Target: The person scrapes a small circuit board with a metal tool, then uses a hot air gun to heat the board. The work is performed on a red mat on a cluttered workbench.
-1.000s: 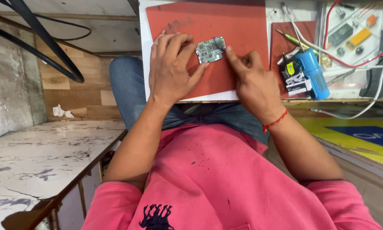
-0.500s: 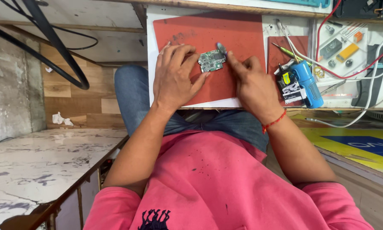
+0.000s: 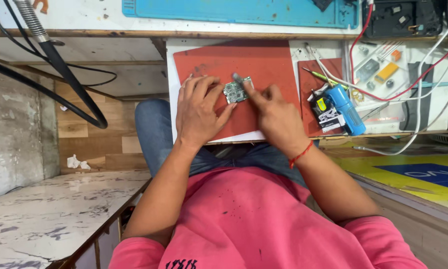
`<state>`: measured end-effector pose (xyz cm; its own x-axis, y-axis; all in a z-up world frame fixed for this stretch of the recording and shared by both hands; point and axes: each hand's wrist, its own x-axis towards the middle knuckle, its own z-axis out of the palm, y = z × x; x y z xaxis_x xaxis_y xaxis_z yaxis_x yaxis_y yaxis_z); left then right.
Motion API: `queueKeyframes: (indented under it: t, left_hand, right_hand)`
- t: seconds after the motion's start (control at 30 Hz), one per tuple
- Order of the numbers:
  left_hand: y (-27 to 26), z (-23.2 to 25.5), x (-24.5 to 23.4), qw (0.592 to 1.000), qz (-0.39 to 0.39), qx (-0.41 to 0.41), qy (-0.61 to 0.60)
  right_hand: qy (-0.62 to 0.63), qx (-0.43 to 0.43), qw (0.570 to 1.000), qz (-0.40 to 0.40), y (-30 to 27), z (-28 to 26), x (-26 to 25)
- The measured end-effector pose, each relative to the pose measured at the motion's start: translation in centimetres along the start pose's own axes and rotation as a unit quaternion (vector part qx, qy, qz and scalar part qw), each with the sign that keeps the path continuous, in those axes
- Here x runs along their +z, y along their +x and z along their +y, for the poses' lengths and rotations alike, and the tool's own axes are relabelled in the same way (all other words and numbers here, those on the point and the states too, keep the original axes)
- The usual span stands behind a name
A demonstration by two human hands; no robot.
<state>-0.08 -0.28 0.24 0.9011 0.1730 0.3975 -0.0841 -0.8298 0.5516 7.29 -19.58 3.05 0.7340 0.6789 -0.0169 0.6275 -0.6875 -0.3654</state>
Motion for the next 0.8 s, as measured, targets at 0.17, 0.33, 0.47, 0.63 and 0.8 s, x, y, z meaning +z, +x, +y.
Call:
queueKeyframes:
  t: [0.17, 0.33, 0.47, 0.63, 0.8]
  left_hand:
    - [0.5, -0.3, -0.2, 1.0, -0.003, -0.01, -0.004]
    - [0.4, -0.4, -0.4, 1.0, 0.007, -0.005, 0.006]
    - [0.3, -0.3, 0.0, 1.0, 0.003, -0.008, 0.0]
    - [0.4, -0.5, -0.3, 1.0, 0.008, -0.006, 0.003]
    - [-0.3, -0.1, 0.1, 1.0, 0.003, -0.007, 0.005]
  right_hand:
    - [-0.025, -0.003, 0.999, -0.02, 0.9, 0.7, -0.8]
    - [-0.028, -0.04, 0.996, -0.07, 0.7, 0.8, -1.0]
    - [-0.037, 0.014, 0.998, -0.053, 0.4, 1.1, -1.2]
    - [0.013, -0.056, 0.998, -0.031, 0.3, 1.0, -0.9]
    - [-0.022, -0.011, 0.999, -0.041, 0.1, 1.6, -0.8]
